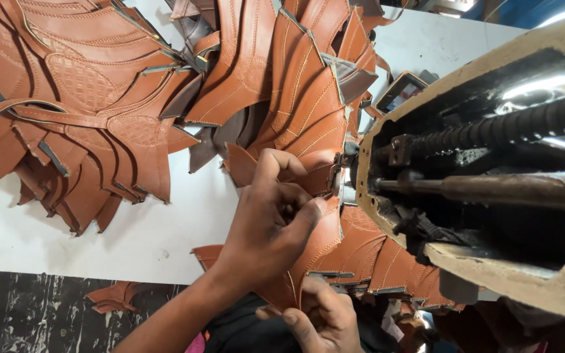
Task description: Stitch together leather components of shoe uppers using an industrial sewing machine.
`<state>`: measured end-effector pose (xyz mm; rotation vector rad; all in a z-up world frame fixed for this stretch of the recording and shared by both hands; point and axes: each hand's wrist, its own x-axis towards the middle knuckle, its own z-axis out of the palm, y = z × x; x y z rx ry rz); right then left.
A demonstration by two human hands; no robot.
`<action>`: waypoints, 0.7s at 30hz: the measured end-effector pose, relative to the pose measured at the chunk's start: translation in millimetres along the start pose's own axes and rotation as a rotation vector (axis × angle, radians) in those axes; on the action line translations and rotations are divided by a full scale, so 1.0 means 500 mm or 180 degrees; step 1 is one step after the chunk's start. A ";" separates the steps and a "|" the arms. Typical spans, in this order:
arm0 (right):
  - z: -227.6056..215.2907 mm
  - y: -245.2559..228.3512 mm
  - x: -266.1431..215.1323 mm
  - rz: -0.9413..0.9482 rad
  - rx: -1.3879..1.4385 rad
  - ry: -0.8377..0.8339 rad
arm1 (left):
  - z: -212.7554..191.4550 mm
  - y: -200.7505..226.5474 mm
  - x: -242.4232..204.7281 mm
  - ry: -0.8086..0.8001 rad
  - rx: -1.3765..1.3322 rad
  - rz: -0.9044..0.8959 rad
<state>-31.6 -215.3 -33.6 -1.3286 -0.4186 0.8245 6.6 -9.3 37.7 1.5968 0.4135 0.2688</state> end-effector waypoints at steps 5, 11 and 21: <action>0.011 -0.066 0.046 -0.0162 -0.0661 -0.0236 | 0.000 0.002 0.004 -0.0079 0.0113 -0.0087; 0.019 -0.051 0.076 -0.0258 -0.1133 -0.0248 | -0.001 -0.001 0.017 -0.0124 0.0157 0.0299; 0.025 -0.093 0.140 -0.0092 -0.0844 -0.0001 | -0.001 0.011 0.071 0.0102 0.0678 0.0733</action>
